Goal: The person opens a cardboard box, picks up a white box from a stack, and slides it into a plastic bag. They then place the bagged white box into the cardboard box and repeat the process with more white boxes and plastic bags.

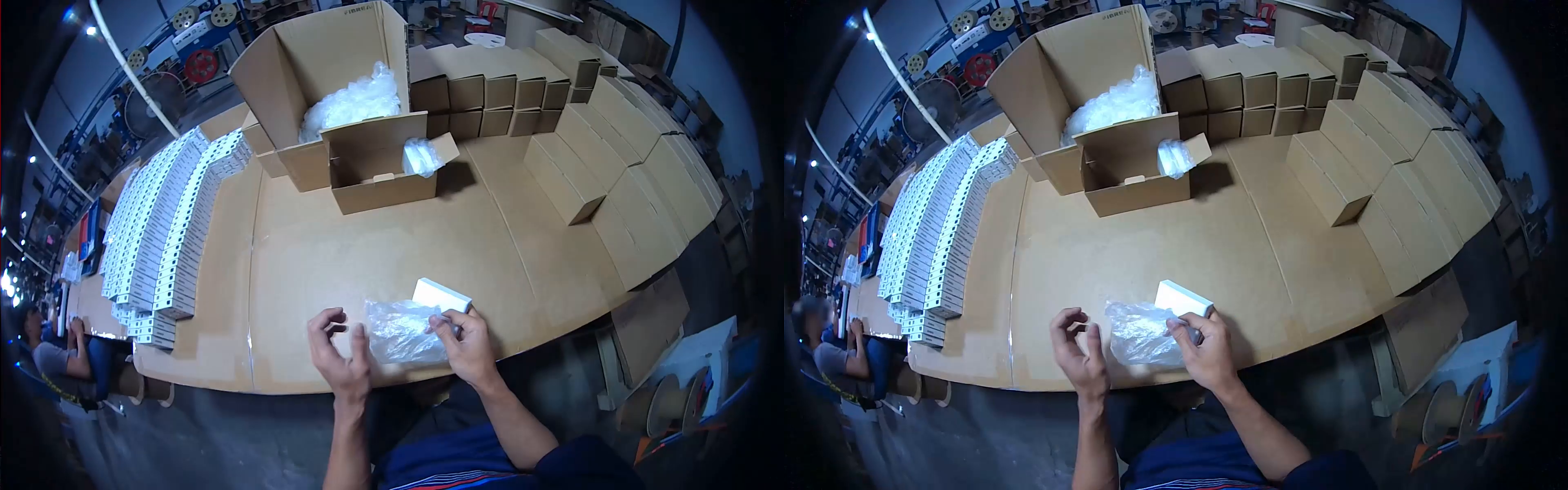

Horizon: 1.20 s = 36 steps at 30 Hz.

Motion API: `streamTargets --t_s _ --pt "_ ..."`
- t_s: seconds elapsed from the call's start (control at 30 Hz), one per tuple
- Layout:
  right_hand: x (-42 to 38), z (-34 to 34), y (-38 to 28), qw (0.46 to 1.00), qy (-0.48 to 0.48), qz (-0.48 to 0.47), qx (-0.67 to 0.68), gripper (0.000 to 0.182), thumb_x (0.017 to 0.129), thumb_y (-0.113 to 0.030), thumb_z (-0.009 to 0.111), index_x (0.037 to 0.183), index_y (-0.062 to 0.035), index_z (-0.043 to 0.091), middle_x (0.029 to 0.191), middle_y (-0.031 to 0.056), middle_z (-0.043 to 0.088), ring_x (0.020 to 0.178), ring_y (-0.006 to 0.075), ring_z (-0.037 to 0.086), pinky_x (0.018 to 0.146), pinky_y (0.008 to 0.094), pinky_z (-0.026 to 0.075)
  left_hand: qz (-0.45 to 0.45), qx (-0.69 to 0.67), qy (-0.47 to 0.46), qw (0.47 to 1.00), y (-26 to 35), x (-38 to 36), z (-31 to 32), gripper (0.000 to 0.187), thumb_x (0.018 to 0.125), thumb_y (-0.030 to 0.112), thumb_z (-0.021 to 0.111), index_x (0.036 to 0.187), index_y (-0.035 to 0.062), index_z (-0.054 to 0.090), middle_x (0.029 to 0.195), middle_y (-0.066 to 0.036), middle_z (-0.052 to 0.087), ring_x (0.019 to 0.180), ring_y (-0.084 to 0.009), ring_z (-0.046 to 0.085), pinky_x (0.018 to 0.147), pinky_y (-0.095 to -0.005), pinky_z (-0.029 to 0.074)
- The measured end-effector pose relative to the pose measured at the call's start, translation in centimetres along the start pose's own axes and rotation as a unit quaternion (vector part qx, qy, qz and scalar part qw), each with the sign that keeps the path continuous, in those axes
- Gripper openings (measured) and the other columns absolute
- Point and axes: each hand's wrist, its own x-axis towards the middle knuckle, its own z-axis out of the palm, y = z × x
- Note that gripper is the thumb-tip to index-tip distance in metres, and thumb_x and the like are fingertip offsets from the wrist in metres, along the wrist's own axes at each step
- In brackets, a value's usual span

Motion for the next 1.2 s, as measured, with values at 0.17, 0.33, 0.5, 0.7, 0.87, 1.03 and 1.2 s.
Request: streamTargets --t_s 0.17,0.33,0.5,0.7,0.87,1.03,1.2 --pt "-0.4 0.6 -0.4 0.999 -0.012 -0.003 -0.038 0.016 0.092 -0.018 0.075 0.090 -0.0020 0.078 0.093 0.0155 0.065 0.085 0.0259 0.064 0.075 0.0358 0.050 0.246 0.136 -0.227 0.932 3.5 2.9 0.4 0.029 0.074 0.006 0.087 0.094 0.0042 0.067 0.096 -0.011 0.065 0.093 -0.0300 0.064 0.081 -0.0394 0.051" --pt "-0.1 -0.6 -2.1 0.992 -0.066 -0.048 -0.097 0.017 0.091 -0.017 0.075 0.095 -0.0003 0.076 0.101 0.0203 0.064 0.093 0.0348 0.066 0.081 0.0411 0.052 0.119 0.124 -0.320 0.932 2.6 3.2 1.0 0.016 0.094 0.005 0.069 0.084 0.0015 0.057 0.073 -0.009 0.066 0.069 -0.0205 0.066 0.065 -0.0340 0.051" --pt "-0.2 -2.5 -2.3 0.974 -0.146 -0.098 -0.144 0.018 0.091 -0.015 0.075 0.098 0.0009 0.074 0.112 0.0236 0.061 0.100 0.0383 0.065 0.087 0.0426 0.052 -0.116 0.002 -0.360 0.925 1.9 4.9 0.4 0.026 0.108 0.013 0.048 0.086 0.0007 0.053 0.063 -0.011 0.067 0.044 -0.0151 0.056 0.046 -0.0319 0.044" --pt "-0.4 -3.3 -2.6 0.981 -0.116 -0.068 -0.140 0.012 0.087 -0.010 0.077 0.094 0.0004 0.074 0.103 0.0195 0.062 0.092 0.0311 0.065 0.081 0.0367 0.052 -0.216 -0.134 -0.349 0.902 0.7 5.8 -0.3 0.013 0.107 0.010 0.053 0.117 0.0043 0.049 0.067 -0.010 0.072 0.041 -0.0055 0.044 0.042 -0.0224 0.032" --pt "-0.6 -2.6 0.6 0.997 -0.013 -0.036 -0.062 0.016 0.090 -0.013 0.077 0.094 0.0014 0.074 0.093 0.0162 0.062 0.078 0.0243 0.061 0.064 0.0345 0.048 -0.179 -0.229 -0.053 0.955 -3.1 4.2 -0.8 0.032 0.106 0.019 0.058 0.130 0.0031 0.046 0.093 -0.013 0.067 0.078 -0.0142 0.063 0.069 -0.0284 0.052" --pt "-1.2 -1.4 0.3 0.997 -0.010 -0.001 -0.081 0.017 0.096 -0.009 0.073 0.098 0.0078 0.068 0.107 0.0104 0.055 0.090 0.0152 0.059 0.075 0.0267 0.049 -0.248 -0.294 -0.216 0.897 -2.5 -0.3 -0.5 0.058 0.094 0.024 0.075 0.137 -0.0019 0.046 0.133 -0.016 0.056 0.123 -0.0205 0.057 0.097 -0.0331 0.052" --pt "-0.9 -1.0 -0.8 0.999 -0.038 -0.026 -0.016 0.016 0.094 -0.012 0.069 0.104 0.0001 0.074 0.099 0.0140 0.067 0.086 0.0211 0.063 0.076 0.0338 0.050 -0.262 -0.183 -0.267 0.909 -1.2 -1.1 0.4 0.050 0.084 0.007 0.084 0.126 -0.0040 0.059 0.109 -0.011 0.071 0.102 -0.0195 0.069 0.091 -0.0314 0.055"
